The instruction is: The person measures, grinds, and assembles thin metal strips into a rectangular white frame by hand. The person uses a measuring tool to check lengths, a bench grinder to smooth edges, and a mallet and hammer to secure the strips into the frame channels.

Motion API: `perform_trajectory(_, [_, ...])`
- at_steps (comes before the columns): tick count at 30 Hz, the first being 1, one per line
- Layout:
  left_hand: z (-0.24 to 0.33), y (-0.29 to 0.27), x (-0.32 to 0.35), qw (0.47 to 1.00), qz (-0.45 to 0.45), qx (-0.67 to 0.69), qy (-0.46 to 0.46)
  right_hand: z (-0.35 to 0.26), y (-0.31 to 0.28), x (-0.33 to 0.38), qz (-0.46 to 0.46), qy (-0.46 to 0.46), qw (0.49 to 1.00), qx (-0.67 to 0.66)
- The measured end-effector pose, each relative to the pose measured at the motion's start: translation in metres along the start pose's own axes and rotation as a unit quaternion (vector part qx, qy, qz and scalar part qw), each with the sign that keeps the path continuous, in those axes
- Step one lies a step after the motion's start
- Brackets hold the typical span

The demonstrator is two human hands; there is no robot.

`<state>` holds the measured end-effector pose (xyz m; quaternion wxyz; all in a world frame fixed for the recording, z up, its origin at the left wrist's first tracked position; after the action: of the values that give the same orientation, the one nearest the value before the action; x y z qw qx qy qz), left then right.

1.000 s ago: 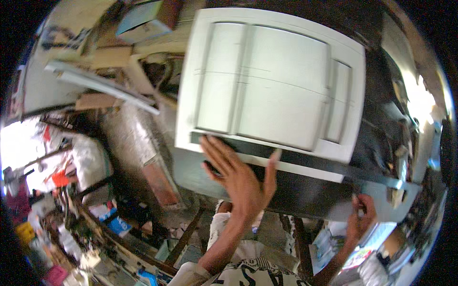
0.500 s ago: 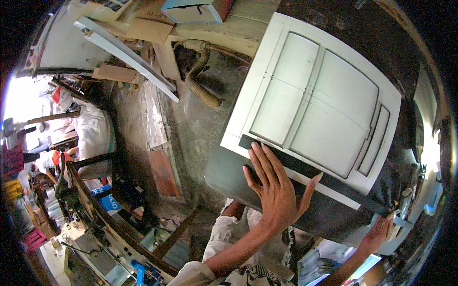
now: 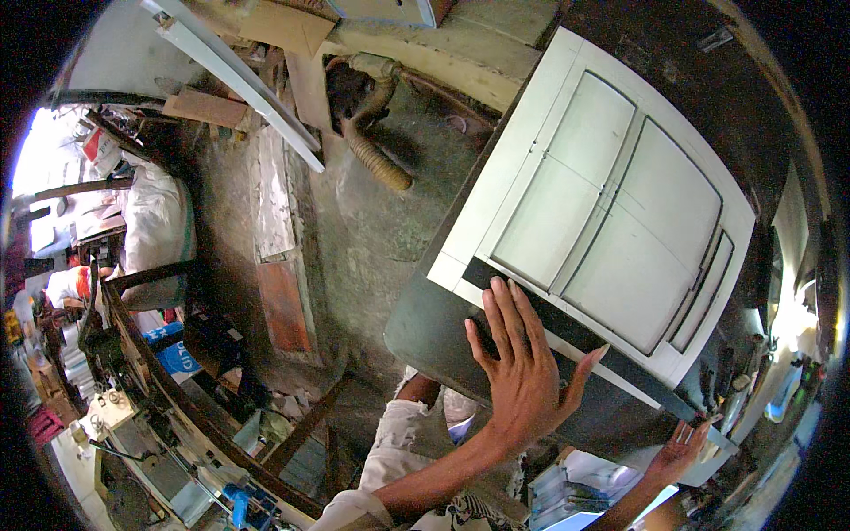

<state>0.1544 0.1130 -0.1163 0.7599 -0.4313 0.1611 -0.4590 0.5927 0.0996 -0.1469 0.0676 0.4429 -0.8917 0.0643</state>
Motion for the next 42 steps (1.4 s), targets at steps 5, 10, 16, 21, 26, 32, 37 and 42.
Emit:
perform_trajectory(5, [0.001,0.002,0.001,1.0,-0.005,-0.007,-0.003,-0.002,0.006,-0.002,0.015,-0.018,0.999,-0.037])
perform_trajectory(10, [-0.002,0.0,0.001,1.0,0.002,-0.002,-0.01,-0.009,0.025,0.008,0.011,-0.006,1.0,-0.017])
perform_trajectory(16, [0.002,-0.007,-0.001,1.0,-0.001,-0.016,-0.013,-0.003,0.0,0.003,-0.024,-0.019,0.999,0.032])
perform_trajectory(21, [0.013,0.001,-0.003,0.996,-0.048,-0.068,-0.01,-0.024,-0.022,0.042,-0.004,-0.091,0.983,0.159])
perform_trajectory(26, [0.02,-0.002,-0.002,0.989,-0.01,-0.146,0.012,-0.061,0.104,0.127,0.03,-0.301,0.859,0.412])
perform_trajectory(32, [0.021,0.012,0.005,0.981,0.038,-0.181,0.06,-0.056,0.159,0.123,-0.253,-0.275,0.827,0.42])
perform_trajectory(37, [0.011,0.013,0.005,0.972,0.086,-0.205,0.07,-0.039,0.154,0.124,-0.3,-0.261,0.842,0.366])
perform_trajectory(42, [0.011,0.011,0.004,0.974,0.065,-0.2,0.083,-0.032,0.151,0.126,-0.304,-0.244,0.851,0.352])
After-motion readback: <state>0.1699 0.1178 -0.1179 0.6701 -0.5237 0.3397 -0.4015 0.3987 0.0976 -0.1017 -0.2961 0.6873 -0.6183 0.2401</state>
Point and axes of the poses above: each hand's wrist, its own x-axis away from the middle knuckle, its own y-axis out of the palm, z = x × y, the point moved 4 cm from there along -x, towards the middle knuckle, and after that the axes turned 4 degrees about -x, right-handed, at the moved point
